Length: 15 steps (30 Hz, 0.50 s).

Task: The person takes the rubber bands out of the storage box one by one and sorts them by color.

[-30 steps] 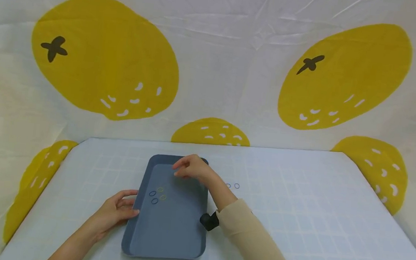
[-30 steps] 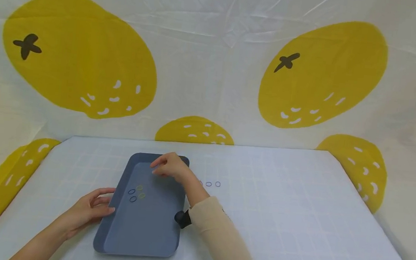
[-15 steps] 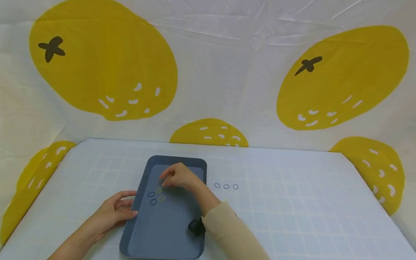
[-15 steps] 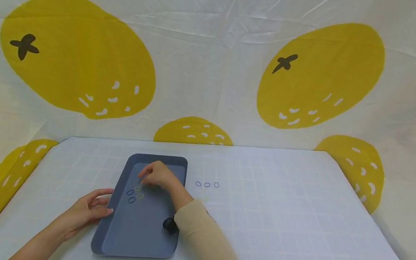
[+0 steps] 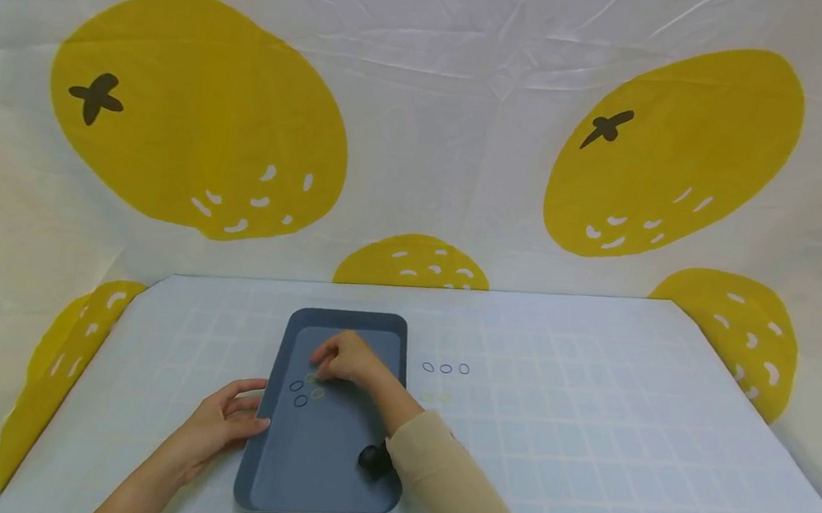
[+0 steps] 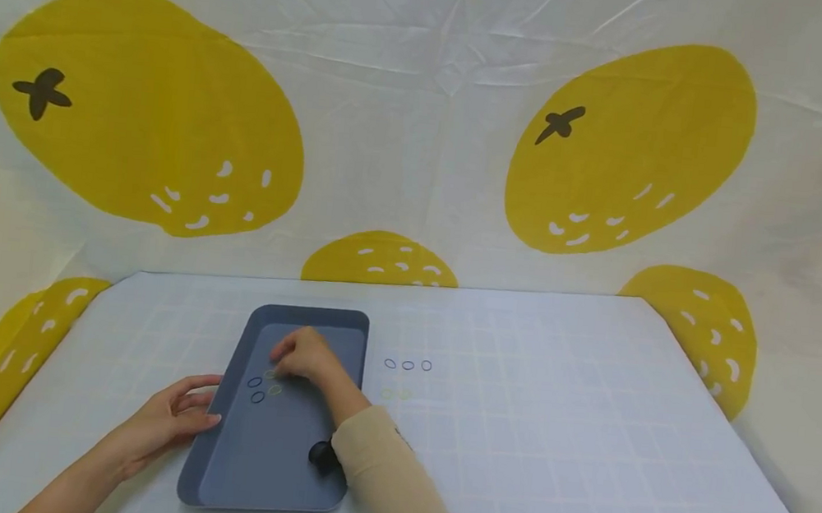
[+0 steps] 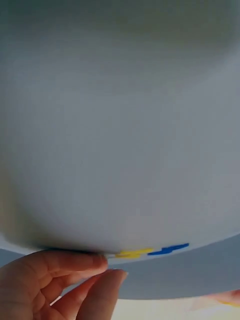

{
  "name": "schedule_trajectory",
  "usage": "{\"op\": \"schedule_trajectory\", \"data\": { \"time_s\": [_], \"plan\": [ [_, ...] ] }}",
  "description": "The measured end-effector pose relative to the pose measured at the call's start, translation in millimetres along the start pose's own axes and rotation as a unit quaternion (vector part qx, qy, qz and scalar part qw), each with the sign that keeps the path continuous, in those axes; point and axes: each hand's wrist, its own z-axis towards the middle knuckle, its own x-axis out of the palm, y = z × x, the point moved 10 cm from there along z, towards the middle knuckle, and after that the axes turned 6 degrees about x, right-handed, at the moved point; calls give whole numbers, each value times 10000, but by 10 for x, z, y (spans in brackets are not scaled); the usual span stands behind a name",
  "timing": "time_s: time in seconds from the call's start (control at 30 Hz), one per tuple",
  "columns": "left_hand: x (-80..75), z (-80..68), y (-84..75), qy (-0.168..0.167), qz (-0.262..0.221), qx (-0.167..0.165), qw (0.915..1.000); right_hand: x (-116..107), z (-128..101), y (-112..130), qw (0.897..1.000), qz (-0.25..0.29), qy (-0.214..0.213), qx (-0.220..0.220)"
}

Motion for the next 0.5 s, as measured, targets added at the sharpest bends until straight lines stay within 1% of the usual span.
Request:
{"op": "schedule_trajectory", "data": {
  "time_s": [0.13, 0.17, 0.27, 0.37, 0.4, 0.5],
  "plan": [
    [21, 0, -3, 47, 2, -10, 10000, -6, -25, 39, 9986, -478, -54, -233],
    [24, -1, -5, 52, 3, -14, 10000, -5, -23, 51, 9971, -637, -88, -406],
    [23, -1, -10, 50, 1, -16, 10000, 13, -15, 64, 9940, -957, -139, -502],
    [12, -7, -13, 28, 0, -19, 10000, 37, 7, 65, 9910, -1215, -240, -517],
    [9, -9, -15, 33, -1, -16, 10000, 43, 5, 68, 9908, -1259, -256, -420],
    [5, -18, -22, 52, 10, 9, 10000, 55, 8, 88, 9881, -1436, -361, -421]
  ]
}}
